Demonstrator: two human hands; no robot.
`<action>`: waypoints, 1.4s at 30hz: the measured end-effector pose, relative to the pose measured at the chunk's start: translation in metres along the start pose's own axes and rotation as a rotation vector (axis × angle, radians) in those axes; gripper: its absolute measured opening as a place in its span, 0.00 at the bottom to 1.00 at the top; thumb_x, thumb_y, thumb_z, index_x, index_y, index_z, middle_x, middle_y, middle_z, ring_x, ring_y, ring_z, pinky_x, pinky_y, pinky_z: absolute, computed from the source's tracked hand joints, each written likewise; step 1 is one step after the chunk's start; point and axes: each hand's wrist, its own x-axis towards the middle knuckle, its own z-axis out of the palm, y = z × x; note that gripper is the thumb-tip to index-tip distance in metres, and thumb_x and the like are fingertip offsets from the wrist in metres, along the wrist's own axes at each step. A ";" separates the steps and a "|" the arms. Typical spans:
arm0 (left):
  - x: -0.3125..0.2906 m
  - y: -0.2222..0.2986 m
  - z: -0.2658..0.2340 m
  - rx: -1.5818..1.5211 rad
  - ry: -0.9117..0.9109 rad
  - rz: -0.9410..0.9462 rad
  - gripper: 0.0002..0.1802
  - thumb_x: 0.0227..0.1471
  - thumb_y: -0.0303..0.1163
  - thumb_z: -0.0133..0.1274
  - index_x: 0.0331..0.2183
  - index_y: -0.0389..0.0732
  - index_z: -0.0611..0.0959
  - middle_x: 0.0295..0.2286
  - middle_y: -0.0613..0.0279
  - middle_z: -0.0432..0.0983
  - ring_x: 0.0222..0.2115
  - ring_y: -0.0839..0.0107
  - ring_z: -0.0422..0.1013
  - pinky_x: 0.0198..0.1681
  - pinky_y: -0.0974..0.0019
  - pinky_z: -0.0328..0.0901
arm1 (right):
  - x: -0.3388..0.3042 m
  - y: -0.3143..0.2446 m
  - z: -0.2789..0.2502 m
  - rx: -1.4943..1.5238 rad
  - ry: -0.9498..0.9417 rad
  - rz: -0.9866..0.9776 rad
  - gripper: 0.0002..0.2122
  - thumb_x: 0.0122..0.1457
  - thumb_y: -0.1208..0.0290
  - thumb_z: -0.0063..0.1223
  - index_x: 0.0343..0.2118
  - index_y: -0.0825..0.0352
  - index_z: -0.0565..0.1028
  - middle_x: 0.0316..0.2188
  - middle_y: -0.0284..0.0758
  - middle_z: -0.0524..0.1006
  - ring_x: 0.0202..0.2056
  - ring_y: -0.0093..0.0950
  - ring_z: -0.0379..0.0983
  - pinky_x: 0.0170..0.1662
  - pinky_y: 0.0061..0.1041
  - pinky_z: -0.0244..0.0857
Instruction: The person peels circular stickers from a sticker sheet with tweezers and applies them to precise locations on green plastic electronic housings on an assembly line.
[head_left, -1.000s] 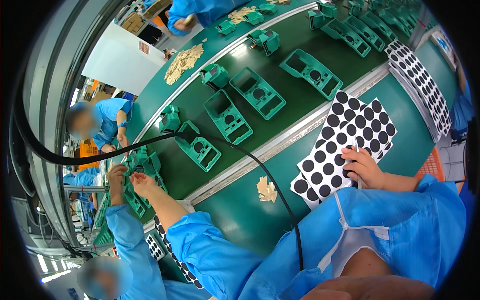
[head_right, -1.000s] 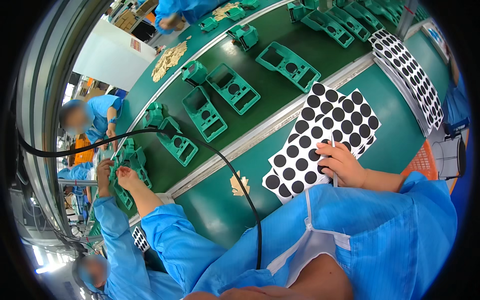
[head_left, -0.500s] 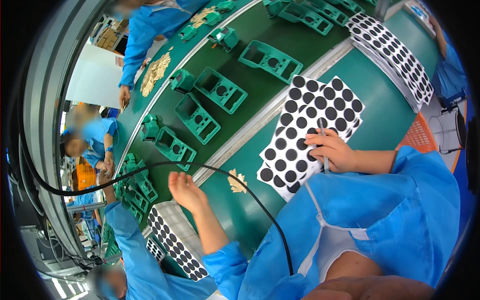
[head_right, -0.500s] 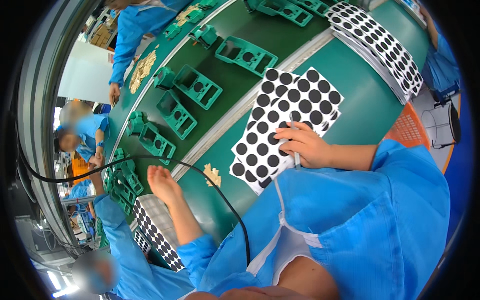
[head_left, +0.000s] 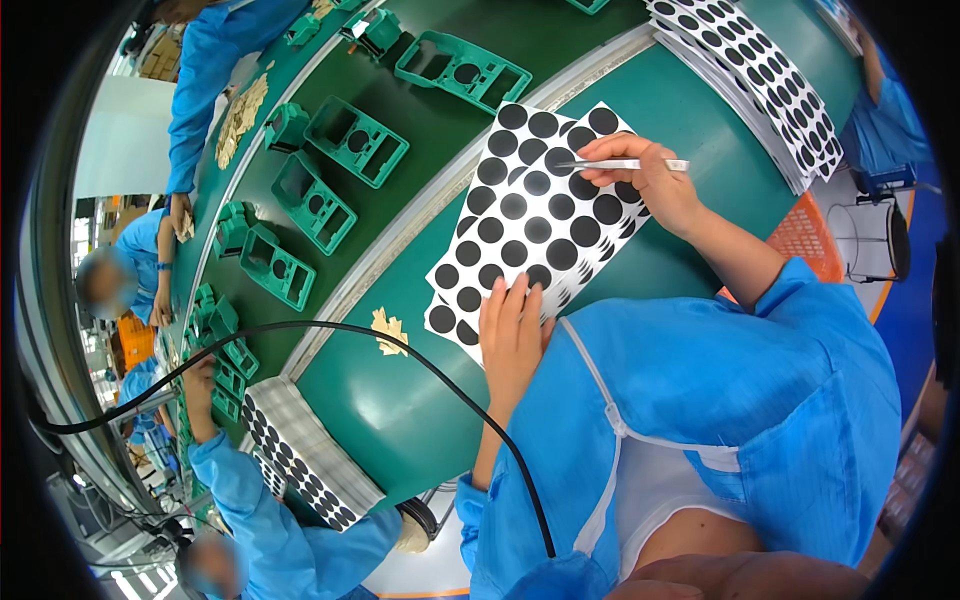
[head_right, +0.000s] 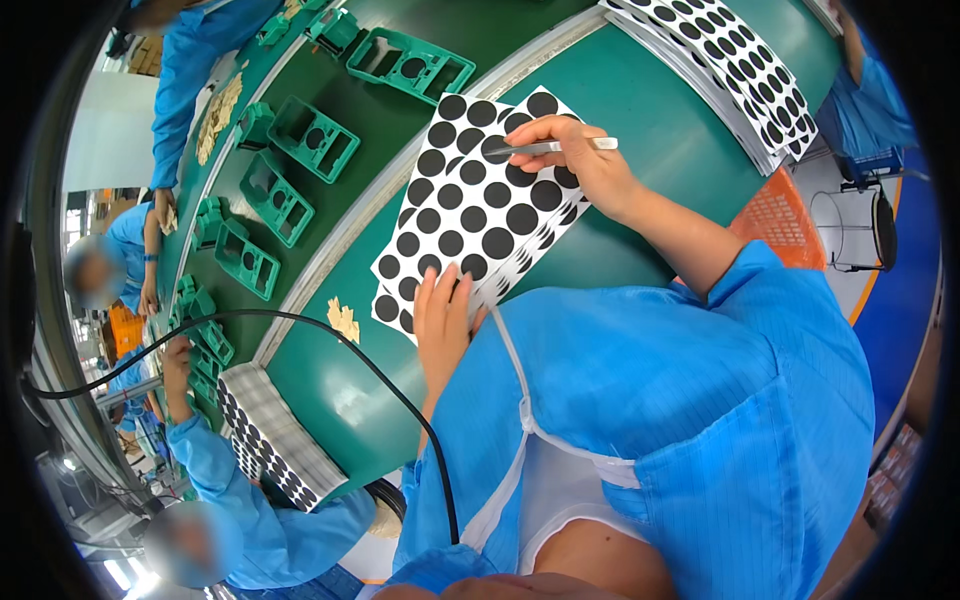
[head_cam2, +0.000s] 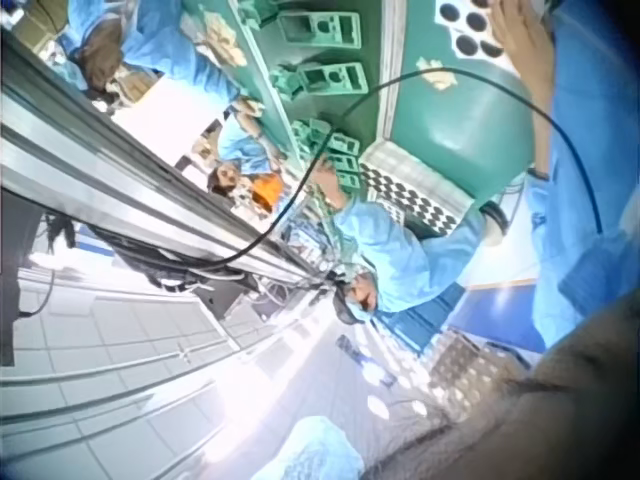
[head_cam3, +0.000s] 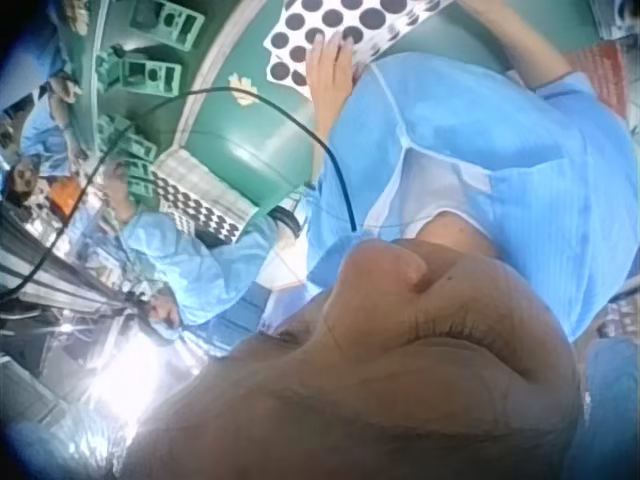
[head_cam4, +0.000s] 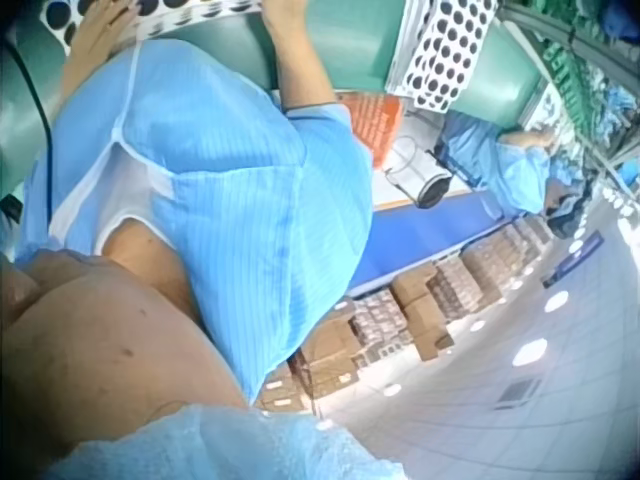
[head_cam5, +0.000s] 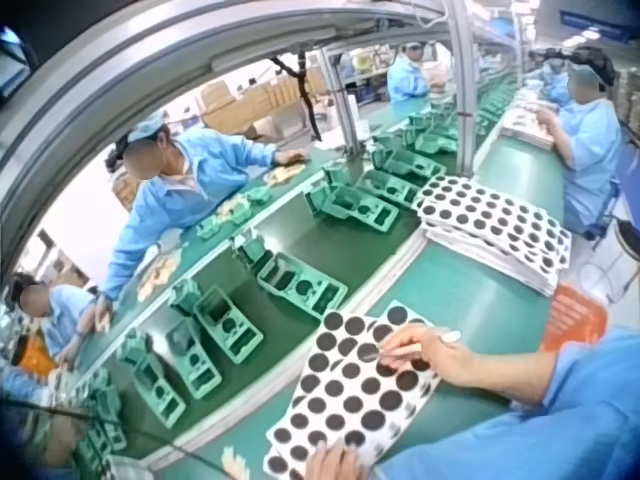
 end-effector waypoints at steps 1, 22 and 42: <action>0.002 0.010 -0.009 0.035 0.009 -0.030 0.25 0.39 0.29 0.58 0.44 0.38 0.73 0.47 0.49 0.64 0.50 0.49 0.60 0.50 0.48 0.57 | 0.004 -0.004 0.009 0.074 -0.030 0.043 0.20 0.63 0.59 0.35 0.43 0.73 0.70 0.46 0.41 0.68 0.41 0.27 0.71 0.42 0.24 0.66; 0.015 0.017 0.024 0.252 -0.124 -0.166 0.29 0.42 0.43 0.58 0.49 0.58 0.72 0.53 0.59 0.57 0.54 0.47 0.51 0.52 0.33 0.42 | -0.012 -0.002 0.021 -0.204 -0.234 0.204 0.03 0.51 0.77 0.52 0.29 0.68 0.72 0.28 0.33 0.76 0.30 0.21 0.72 0.35 0.19 0.66; 0.012 0.011 0.037 0.282 0.051 -0.091 0.33 0.33 0.48 0.60 0.46 0.58 0.73 0.52 0.58 0.59 0.51 0.48 0.54 0.47 0.31 0.49 | -0.016 0.003 0.018 -0.172 -0.232 0.184 0.05 0.50 0.80 0.49 0.27 0.73 0.76 0.21 0.35 0.74 0.24 0.21 0.71 0.29 0.19 0.65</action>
